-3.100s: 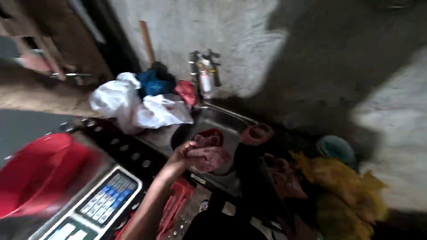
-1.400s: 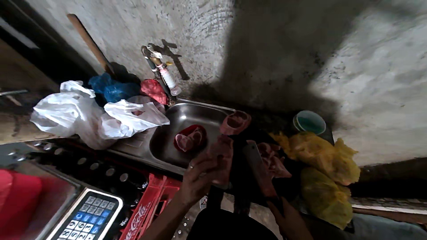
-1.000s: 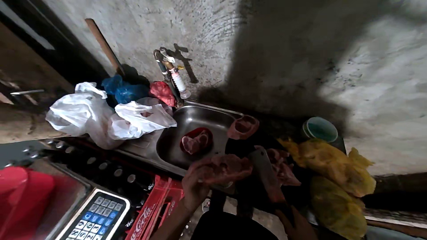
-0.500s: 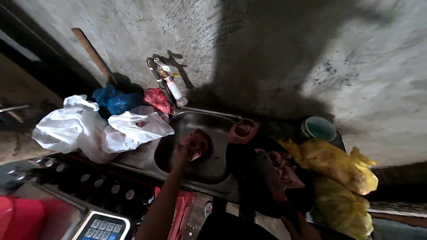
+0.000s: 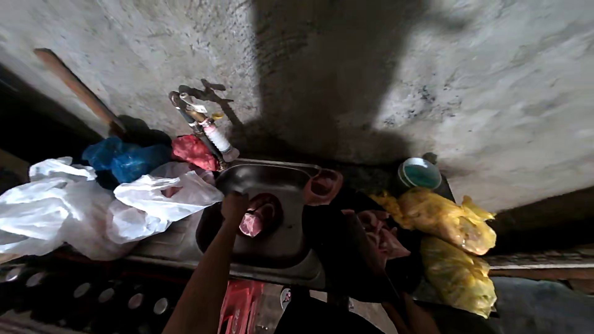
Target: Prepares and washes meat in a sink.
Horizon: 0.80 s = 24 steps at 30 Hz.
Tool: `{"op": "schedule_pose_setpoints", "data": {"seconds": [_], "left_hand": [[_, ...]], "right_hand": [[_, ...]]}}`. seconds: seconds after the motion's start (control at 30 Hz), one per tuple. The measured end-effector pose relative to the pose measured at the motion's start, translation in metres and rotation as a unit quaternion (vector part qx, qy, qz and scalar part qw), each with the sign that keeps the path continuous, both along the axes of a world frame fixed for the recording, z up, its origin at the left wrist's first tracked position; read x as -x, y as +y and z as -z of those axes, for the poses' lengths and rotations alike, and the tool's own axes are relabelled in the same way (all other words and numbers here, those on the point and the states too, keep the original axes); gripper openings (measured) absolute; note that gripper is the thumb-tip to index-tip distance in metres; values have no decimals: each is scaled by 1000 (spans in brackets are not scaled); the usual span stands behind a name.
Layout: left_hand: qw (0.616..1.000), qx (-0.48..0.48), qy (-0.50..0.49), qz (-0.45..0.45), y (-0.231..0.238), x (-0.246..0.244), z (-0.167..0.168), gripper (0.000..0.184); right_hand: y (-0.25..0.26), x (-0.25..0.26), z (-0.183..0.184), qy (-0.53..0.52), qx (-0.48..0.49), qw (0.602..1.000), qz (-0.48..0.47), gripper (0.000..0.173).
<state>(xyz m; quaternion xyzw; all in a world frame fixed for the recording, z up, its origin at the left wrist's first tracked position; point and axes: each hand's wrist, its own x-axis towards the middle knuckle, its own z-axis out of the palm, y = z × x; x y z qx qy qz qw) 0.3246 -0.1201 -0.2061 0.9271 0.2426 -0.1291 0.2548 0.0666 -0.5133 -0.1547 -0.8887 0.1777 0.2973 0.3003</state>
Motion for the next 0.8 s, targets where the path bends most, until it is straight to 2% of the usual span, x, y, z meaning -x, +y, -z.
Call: {"op": "schedule_pose_setpoints", "data": {"seconds": [0.1,0.17,0.27,0.37,0.57,0.8], "left_hand": [[974,127,-119,147,-55,-8,-15,47],[939,201,-142,240,-100,-9,-27,57],[916,181,-126,334,-155,-13,-37,80],[939,113,-54,319,-182,-22,-35,94],[951,47,6,304,-192,-32,-49,66],[956,-1,-7,293,-207,-25,-51,83]], "right_hand": [[2,1,-3,-2,9,1000,-1,53],[5,1,-8,-5,17,1000,4,52],[8,4,-11,-6,26,1000,16,52],[11,8,-10,-4,28,999,25,52],[10,10,-8,-5,22,999,23,53],[8,9,-8,6,20,1000,14,55]]}}
